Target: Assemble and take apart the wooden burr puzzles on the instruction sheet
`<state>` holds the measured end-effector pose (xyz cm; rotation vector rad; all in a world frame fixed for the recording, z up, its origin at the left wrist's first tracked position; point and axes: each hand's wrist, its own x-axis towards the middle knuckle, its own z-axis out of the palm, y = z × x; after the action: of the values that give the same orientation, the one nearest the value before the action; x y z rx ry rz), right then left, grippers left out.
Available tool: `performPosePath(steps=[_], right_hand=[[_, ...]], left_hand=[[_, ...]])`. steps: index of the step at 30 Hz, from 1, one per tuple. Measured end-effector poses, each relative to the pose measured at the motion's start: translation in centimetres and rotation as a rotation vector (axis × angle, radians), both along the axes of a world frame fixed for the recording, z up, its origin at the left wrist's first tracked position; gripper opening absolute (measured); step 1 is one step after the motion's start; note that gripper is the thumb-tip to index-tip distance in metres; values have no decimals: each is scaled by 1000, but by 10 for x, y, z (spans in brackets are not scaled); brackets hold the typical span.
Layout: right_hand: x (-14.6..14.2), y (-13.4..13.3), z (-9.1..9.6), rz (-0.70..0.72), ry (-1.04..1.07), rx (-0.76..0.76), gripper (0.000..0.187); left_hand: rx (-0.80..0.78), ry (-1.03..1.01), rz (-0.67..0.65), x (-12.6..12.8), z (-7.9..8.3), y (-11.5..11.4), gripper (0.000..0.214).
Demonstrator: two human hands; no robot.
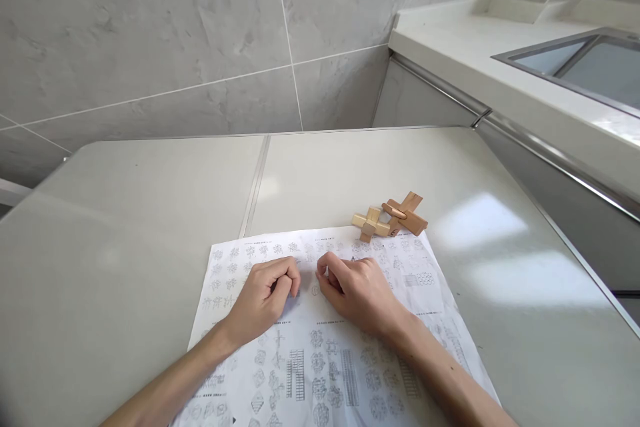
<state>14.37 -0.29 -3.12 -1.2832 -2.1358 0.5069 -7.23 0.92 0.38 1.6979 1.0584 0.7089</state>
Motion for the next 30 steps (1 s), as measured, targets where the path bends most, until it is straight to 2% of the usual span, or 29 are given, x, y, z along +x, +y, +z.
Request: performPosePath(steps=[30], right_hand=[[-1, 0, 2, -2, -9, -16, 12]], left_hand=[[-3, 10, -5, 0, 1, 0, 31]])
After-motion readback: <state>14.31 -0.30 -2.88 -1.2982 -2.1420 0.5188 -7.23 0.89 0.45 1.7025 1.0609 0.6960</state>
